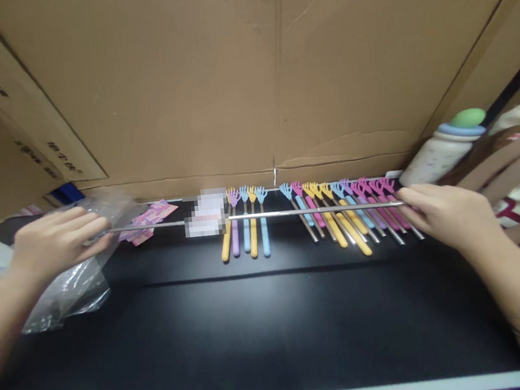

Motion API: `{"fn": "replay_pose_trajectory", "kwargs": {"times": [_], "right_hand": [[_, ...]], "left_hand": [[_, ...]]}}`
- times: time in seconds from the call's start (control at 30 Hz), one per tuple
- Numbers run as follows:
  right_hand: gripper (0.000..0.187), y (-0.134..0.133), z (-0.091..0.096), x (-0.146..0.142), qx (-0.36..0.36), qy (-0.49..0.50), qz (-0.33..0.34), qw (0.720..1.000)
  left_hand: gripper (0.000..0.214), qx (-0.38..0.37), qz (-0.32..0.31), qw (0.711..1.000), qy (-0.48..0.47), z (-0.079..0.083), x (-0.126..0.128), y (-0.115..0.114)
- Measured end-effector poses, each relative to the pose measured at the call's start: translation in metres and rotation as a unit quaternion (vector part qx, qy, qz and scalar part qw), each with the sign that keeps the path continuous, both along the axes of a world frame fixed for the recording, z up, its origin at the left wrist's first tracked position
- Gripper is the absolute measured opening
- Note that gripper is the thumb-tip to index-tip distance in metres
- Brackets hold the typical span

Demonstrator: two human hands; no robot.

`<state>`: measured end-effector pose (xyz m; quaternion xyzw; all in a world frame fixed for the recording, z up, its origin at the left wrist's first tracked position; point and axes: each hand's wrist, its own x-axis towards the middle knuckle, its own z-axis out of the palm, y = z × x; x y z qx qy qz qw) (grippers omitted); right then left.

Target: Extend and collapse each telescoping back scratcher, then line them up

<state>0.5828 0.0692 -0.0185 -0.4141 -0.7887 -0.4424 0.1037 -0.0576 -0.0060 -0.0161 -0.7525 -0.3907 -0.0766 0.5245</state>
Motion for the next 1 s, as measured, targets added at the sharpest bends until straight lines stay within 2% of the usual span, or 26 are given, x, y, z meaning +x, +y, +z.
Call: {"fn": "replay_pose_trajectory", "kwargs": {"times": [0.13,0.23,0.5,0.63,0.77,1.0], "right_hand": [[0.030,0.004,-0.006,0.002,-0.012,0.001,0.012,1.000],[0.034,0.005,-0.008,0.002,-0.010,0.012,0.000,1.000],[0.037,0.006,-0.014,0.004,-0.071,0.089,-0.079,0.990],[0.034,0.006,-0.008,0.002,-0.134,0.112,-0.098,0.980],[0.034,0.007,-0.002,-0.001,-0.171,0.123,-0.084,0.974],[0.043,0.005,-0.004,0.006,-0.116,0.090,-0.104,0.984]], "left_hand": [[0.029,0.004,-0.014,1.000,0.006,-0.001,0.006,0.003],[0.025,0.005,0.003,1.000,-0.006,-0.002,0.008,0.004],[0.015,0.063,0.063,0.994,-0.063,-0.012,0.023,0.007],[0.014,0.031,0.077,0.992,-0.096,-0.012,0.029,0.006],[0.016,0.006,0.069,0.992,-0.105,-0.012,0.028,0.005],[0.012,0.035,0.033,0.995,-0.089,-0.012,0.021,0.001]]}}
